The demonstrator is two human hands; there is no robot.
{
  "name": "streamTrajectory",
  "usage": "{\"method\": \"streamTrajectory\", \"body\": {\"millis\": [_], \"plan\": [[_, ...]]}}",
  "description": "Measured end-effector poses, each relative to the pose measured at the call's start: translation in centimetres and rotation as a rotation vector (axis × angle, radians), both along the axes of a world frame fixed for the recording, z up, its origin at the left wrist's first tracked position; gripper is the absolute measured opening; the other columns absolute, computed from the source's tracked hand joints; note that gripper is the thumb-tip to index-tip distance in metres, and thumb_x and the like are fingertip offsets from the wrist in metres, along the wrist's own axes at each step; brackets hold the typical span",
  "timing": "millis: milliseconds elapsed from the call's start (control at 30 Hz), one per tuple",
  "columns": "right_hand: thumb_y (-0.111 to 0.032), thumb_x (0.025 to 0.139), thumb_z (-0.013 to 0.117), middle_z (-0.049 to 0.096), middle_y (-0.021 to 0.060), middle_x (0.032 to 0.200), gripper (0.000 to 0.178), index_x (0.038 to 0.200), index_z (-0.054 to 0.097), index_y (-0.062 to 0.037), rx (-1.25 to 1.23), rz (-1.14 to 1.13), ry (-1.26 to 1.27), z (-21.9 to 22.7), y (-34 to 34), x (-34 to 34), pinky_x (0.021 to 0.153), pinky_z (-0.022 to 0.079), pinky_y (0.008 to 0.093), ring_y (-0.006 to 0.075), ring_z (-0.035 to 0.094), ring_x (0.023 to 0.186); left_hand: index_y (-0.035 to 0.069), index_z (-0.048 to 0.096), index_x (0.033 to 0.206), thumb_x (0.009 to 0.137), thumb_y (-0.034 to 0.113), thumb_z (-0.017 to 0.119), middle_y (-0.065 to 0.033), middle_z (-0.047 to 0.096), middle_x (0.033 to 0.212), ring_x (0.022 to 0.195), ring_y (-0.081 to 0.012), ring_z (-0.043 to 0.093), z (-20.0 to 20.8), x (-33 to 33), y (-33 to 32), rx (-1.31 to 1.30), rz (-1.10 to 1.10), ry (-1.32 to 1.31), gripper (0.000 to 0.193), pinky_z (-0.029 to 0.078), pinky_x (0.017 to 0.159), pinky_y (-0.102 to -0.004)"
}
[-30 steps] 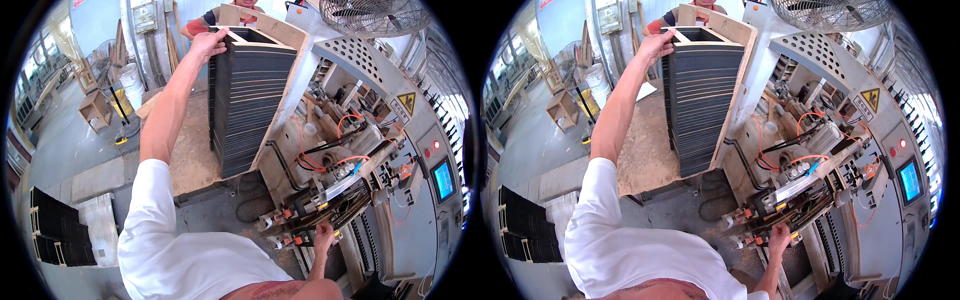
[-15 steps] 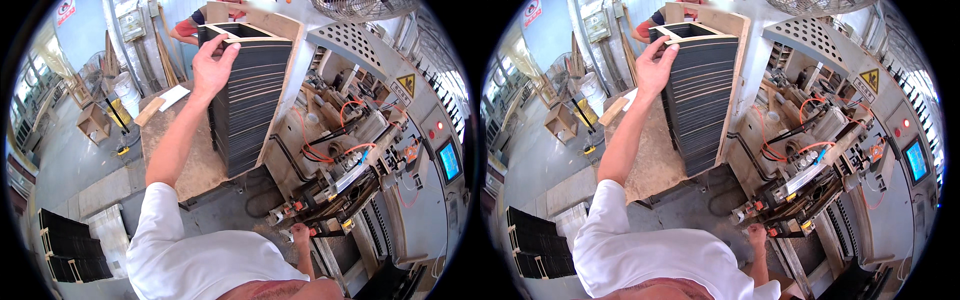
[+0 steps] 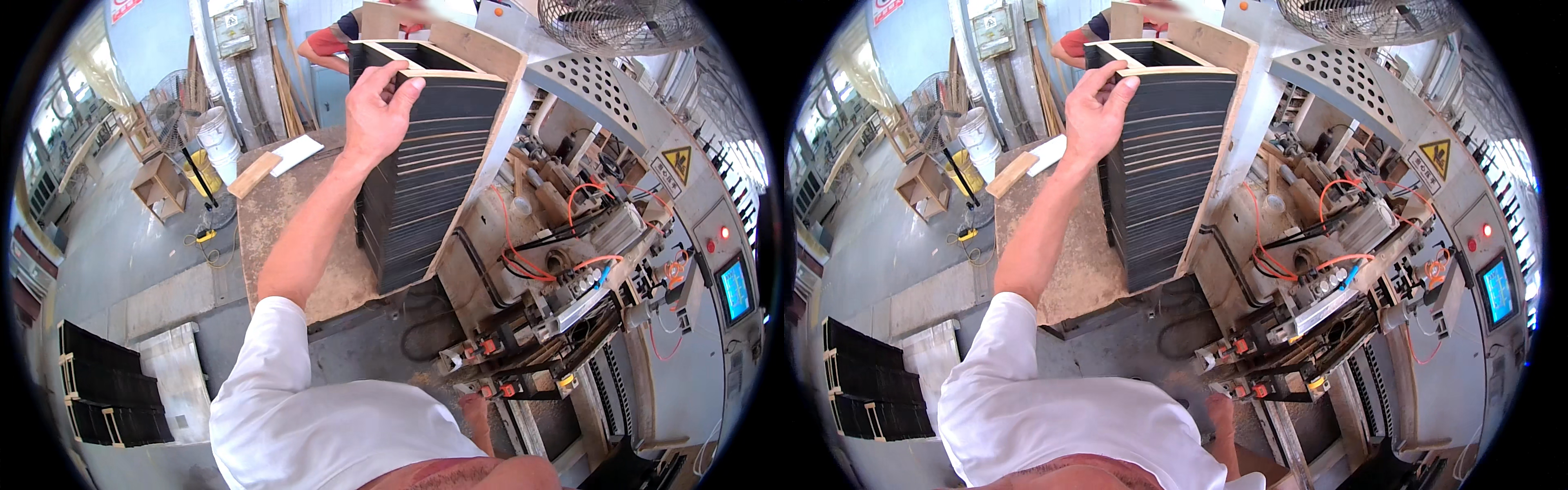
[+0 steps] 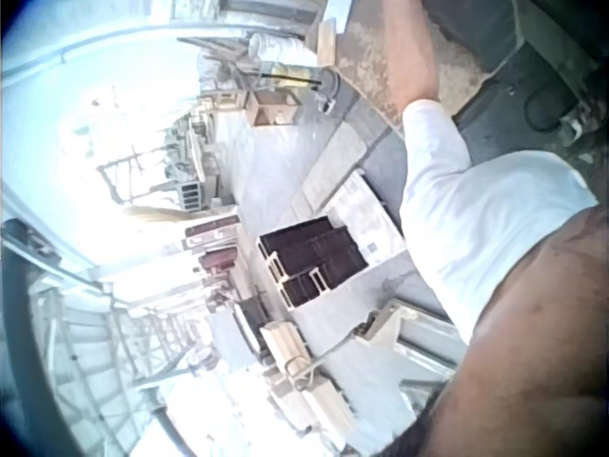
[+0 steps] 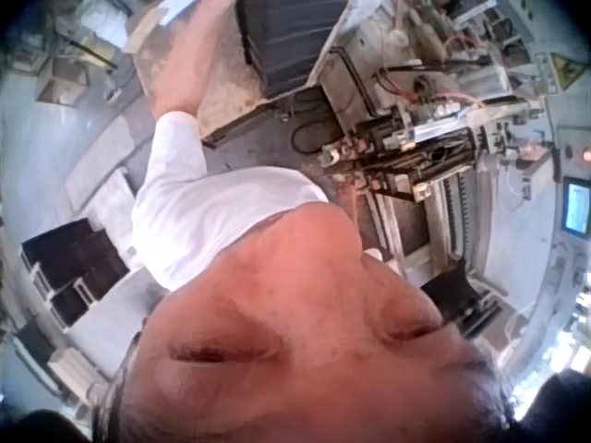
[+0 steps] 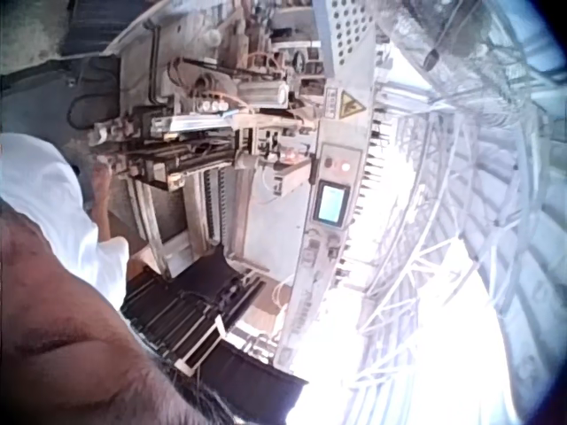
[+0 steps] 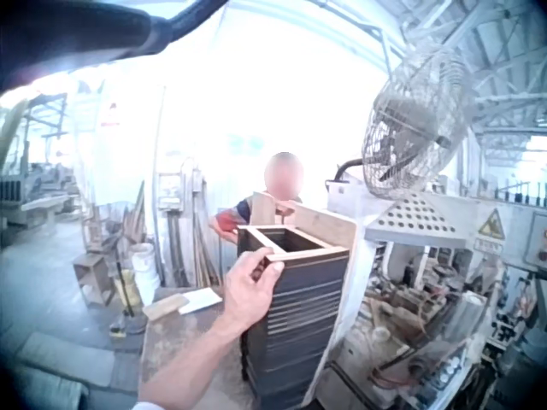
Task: The person repeatedly picks up small wooden frames, places them into a machine, and removes them after processing. The frames are then stacked on a nearby table. The task is performed continuously throughout the clip.
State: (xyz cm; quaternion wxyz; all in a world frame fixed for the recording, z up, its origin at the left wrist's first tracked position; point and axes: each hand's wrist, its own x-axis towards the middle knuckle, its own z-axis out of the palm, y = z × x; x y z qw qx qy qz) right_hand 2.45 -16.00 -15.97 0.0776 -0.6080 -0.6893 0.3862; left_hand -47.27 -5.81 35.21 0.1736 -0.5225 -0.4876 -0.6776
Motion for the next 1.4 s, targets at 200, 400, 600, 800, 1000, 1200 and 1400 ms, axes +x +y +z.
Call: {"method": "streamTrajectory", "body": {"millis": [200,400,600,800,1000,1200,1400], "plan": [[-0.024,0.074,0.068,0.068,0.0123,0.076,0.018,0.074,0.068,-0.0068,0.039,0.201,-0.039,-1.2,0.6,-2.7,0.070,0.051,0.0383,0.0293,0.065,0.075,0.001,0.056,0.121,0.094,0.026,0.056,-0.0100,0.059,0.104,0.091,-0.0158,0.058,0.0,-0.4,-0.8,-0.038,-0.209,-0.166,0.037,0.049,0.080,-0.0285],[-0.031,0.082,0.065,0.063,0.0205,0.094,0.042,0.108,0.058,0.0015,0.231,0.198,0.066,4.2,2.8,-10.3,0.077,0.048,0.0441,0.0370,0.061,0.088,-0.007,0.035,0.135,0.098,0.051,0.031,-0.0210,0.044,0.135,0.124,-0.0296,0.045,-1.2,-9.0,-1.2,0.031,-0.422,-0.525,0.069,0.039,0.101,-0.0420],[-0.026,0.091,0.058,0.042,0.0327,0.129,0.061,0.131,0.033,0.0123,0.798,0.089,0.452,21.2,8.9,-23.2,0.104,0.030,0.0449,0.0436,0.042,0.120,-0.004,0.031,0.139,0.094,0.063,0.016,-0.0183,0.033,0.146,0.139,-0.0286,0.023,-3.1,-22.9,4.5,-0.207,-0.641,-0.684,0.083,0.018,0.112,-0.0439],[-0.047,0.094,0.043,0.016,0.0263,0.149,0.078,0.143,0.016,0.0064,1.196,0.068,0.655,38.8,15.9,-33.7,0.113,0.012,0.0451,0.0376,0.016,0.140,-0.004,0.040,0.134,0.090,0.068,0.027,-0.0173,0.048,0.132,0.121,-0.0269,0.046,-1.8,-23.2,12.9,-0.372,-1.230,-0.679,0.085,0.030,0.106,-0.0395],[-0.070,0.088,0.028,0.016,0.0186,0.152,0.094,0.146,0.012,0.0023,1.367,0.015,0.769,46.2,19.2,-41.8,0.113,0.011,0.0391,0.0279,0.016,0.140,-0.001,0.053,0.123,0.092,0.057,0.043,-0.0140,0.062,0.111,0.098,-0.0228,0.061,-1.8,-22.2,14.6,-0.323,-1.621,-0.828,0.067,0.050,0.087,-0.0365],[-0.071,0.087,0.032,0.010,0.0112,0.154,0.091,0.149,0.007,-0.0082,1.312,0.030,0.977,46.0,20.2,-44.2,0.112,0.019,0.0411,0.0244,0.019,0.138,-0.001,0.059,0.114,0.091,0.051,0.051,-0.0118,0.066,0.100,0.085,-0.0194,0.065,-2.5,-23.3,16.6,-0.284,-1.778,-0.852,0.057,0.053,0.078,-0.0337],[-0.049,0.098,0.027,0.011,0.0054,0.154,0.065,0.150,0.007,-0.0141,1.255,-0.046,0.923,45.8,20.1,-44.2,0.114,0.018,0.0403,0.0224,0.019,0.138,-0.001,0.060,0.113,0.091,0.049,0.052,-0.0100,0.067,0.100,0.086,-0.0174,0.064,-2.2,-22.3,16.4,-0.264,-1.673,-0.835,0.054,0.053,0.079,-0.0327]]}}
